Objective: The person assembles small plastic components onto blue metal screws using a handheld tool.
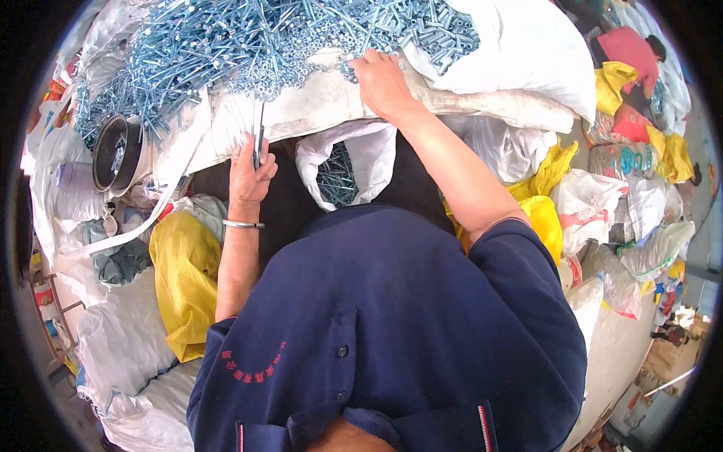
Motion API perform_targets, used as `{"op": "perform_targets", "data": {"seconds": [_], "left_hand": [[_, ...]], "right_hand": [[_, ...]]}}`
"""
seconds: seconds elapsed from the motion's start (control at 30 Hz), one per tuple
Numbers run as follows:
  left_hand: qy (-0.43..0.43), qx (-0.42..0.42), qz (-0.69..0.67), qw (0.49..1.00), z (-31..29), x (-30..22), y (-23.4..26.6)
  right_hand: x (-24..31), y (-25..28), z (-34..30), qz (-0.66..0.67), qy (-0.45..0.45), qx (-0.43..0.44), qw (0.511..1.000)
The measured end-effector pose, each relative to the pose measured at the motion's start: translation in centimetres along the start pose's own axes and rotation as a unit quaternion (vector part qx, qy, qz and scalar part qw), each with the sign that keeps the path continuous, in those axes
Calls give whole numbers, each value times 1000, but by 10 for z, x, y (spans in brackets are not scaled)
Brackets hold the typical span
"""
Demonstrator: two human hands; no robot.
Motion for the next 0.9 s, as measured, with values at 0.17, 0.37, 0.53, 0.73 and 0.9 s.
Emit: {"op": "perform_targets", "data": {"seconds": [0.17,0.37,0.53,0.73,0.9], "left_hand": [[14,47,-51,997,-5,3,17],[22,74,-84,993,1,8,12],[46,94,-67,992,4,12,5],[44,100,-63,992,1,9,6],[49,109,-82,989,2,11,6]], "right_hand": [[18,-16,5,-26,25,63,997],[13,-10,28,-15,23,39,999],[20,-29,33,-21,12,84,996],[5,-21,36,-39,-3,65,997],[16,-30,31,-3,29,63,998]]}}
Point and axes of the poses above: each hand's wrist, its own z-axis towards the middle knuckle, its own y-axis out of the back of the hand, x = y × z, the point moved 6 cm from there along z, towards the middle knuckle, and after that the axes turned 15 degrees about x, right-handed, at the moved point
